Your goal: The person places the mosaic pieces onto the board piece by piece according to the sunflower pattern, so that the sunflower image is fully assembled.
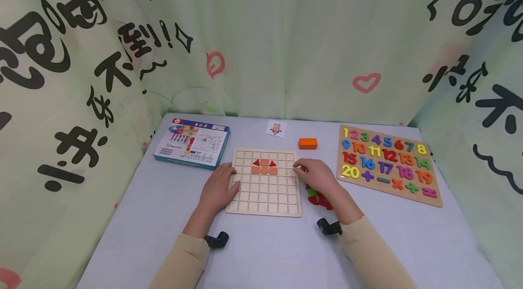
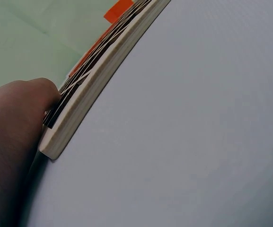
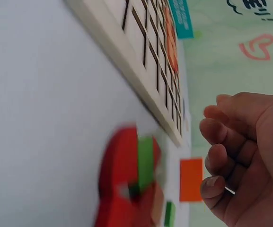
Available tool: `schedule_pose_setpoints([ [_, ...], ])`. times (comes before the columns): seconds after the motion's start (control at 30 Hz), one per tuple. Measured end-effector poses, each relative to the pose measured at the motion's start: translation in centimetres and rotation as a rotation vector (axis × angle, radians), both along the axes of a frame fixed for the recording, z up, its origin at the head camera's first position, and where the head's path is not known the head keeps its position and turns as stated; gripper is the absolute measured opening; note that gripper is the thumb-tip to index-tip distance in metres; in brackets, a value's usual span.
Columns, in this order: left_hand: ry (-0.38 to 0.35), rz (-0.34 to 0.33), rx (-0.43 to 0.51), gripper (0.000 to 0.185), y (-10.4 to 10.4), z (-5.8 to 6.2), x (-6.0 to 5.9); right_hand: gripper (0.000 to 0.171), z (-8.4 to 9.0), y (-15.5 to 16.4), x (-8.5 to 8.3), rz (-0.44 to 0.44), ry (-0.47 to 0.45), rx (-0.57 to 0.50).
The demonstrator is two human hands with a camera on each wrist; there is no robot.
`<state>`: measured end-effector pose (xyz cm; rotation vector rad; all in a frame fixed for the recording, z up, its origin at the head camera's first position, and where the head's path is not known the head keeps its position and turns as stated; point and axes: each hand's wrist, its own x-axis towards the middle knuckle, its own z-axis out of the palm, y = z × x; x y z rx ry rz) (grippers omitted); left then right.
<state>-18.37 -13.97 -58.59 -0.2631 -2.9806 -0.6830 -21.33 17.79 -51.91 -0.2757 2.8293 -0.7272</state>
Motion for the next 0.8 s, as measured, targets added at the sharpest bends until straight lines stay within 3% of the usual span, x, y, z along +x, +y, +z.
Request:
schedule_pose_setpoints([
  [0.23,0.009,0.005,-0.001,0.041,0.0,0.2,0.1,0.027,0.2,4.9,0.5,-0.055,-0.048,-0.03],
  [0.37,0.002,0.005,-0.005,0.042,0.0,0.3,0.2,0.026,0.0,6.5,0.9,-0.03,-0.066,-0.048],
  [0.63,0.009,-0.006,0.003,0.042,0.0,0.1,0.1,0.025,-1.0,6.2,1.1,0.086,-0.109,-0.031],
  [0.8,0.002,-0.006,0.008,0.042,-0.1,0.0,0.1,0.021,-1.4,5.6,0.9,0.108,-0.146,-0.03],
])
